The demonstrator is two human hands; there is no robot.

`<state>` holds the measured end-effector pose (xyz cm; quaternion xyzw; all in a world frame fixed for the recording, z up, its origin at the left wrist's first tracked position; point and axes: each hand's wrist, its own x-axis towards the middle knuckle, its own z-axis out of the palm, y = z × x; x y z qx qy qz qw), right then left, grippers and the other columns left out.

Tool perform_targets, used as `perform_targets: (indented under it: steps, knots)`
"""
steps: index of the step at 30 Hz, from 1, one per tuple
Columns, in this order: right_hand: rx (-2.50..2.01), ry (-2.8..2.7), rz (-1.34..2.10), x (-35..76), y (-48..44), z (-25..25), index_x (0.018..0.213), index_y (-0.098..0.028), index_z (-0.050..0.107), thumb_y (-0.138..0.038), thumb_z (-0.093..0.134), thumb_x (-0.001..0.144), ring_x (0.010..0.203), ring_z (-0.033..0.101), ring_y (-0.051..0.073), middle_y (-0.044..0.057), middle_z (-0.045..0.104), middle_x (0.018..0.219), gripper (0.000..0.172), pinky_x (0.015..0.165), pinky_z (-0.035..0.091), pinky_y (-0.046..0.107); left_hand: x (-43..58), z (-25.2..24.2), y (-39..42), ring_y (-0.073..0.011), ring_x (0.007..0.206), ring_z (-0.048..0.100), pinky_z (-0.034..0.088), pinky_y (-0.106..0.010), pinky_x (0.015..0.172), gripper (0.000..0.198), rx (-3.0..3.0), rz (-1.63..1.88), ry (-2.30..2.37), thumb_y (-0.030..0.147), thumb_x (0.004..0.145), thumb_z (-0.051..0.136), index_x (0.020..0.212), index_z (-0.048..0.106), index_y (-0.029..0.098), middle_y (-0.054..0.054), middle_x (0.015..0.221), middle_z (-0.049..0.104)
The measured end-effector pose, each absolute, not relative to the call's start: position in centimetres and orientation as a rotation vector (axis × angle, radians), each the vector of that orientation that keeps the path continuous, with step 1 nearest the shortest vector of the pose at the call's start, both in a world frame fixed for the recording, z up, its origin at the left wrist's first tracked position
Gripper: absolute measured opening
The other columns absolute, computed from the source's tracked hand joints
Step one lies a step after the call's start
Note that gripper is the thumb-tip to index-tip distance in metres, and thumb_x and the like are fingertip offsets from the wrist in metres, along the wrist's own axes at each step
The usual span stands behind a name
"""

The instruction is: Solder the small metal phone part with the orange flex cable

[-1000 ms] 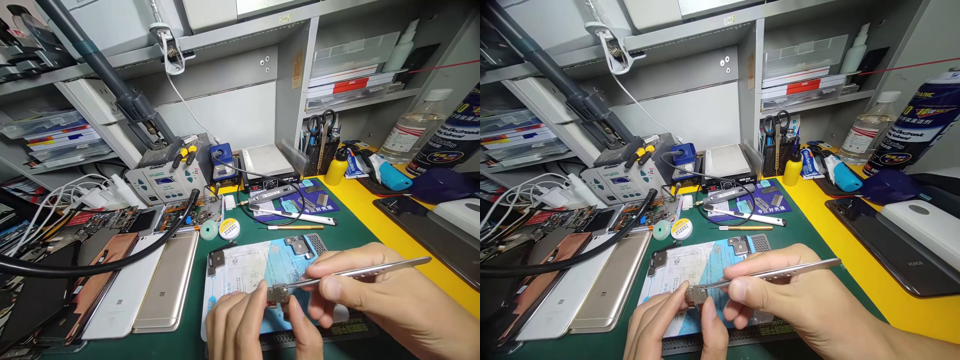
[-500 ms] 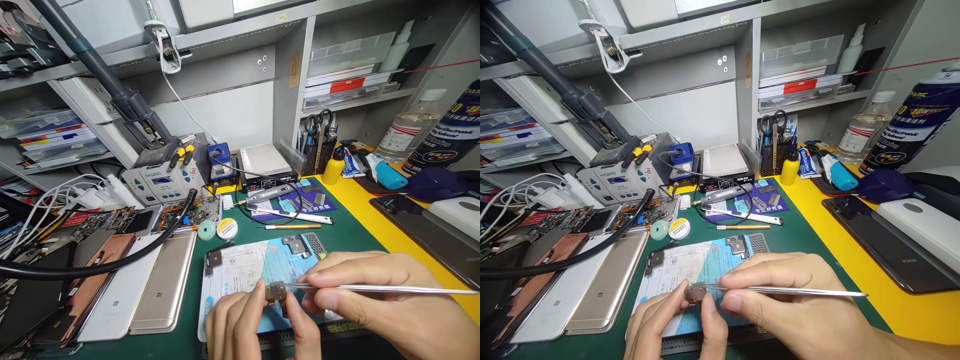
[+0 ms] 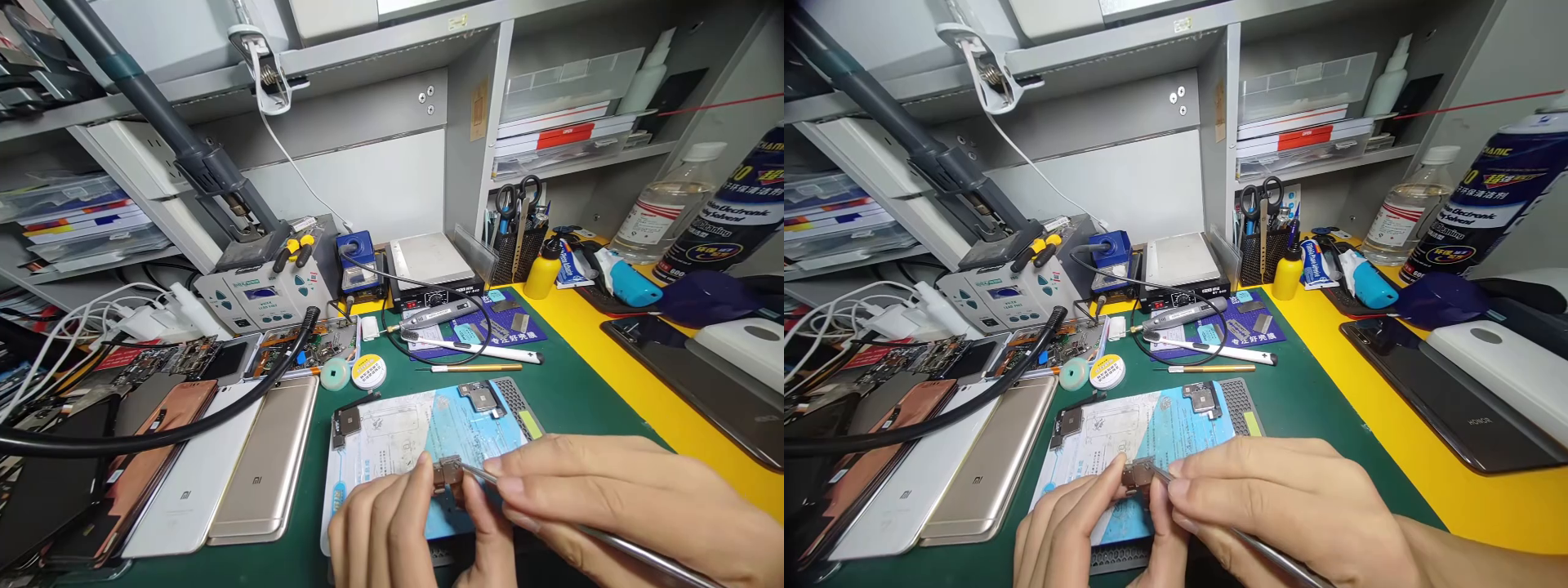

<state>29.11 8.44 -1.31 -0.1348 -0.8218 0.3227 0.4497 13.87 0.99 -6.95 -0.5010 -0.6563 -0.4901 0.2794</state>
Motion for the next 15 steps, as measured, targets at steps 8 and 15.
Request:
perform_targets:
  steps: [8, 15]
  knots:
    - [-0.531, -2.072, 0.912, 29.26, 8.89, -1.63, 0.110, -0.032, 0.083, -0.009, 0.080, 0.089, 0.087, 0.083, 0.014, -0.005, 0.087, 0.100, 0.032, 0.083, 0.063, 0.012, 13.49, -6.71, 0.85, -0.0234, 0.073, 0.068, 0.050, -0.038, 0.076, 0.030, -1.444, -1.193, -1.738, 0.002, 0.075, 0.081, 0.101, 0.071, 0.012, -0.007, 0.076, 0.075]
    - [-0.813, -1.987, 1.232, 29.20, 9.38, -1.70, 0.095, -0.034, 0.086, -0.024, 0.080, 0.093, 0.082, 0.081, 0.015, -0.004, 0.086, 0.094, 0.012, 0.075, 0.064, 0.015, 14.30, -6.17, 1.23, -0.0200, 0.065, 0.062, 0.048, -0.037, 0.074, 0.018, -1.373, -1.277, -1.872, 0.011, 0.077, 0.076, 0.092, 0.069, 0.017, -0.001, 0.068, 0.066]
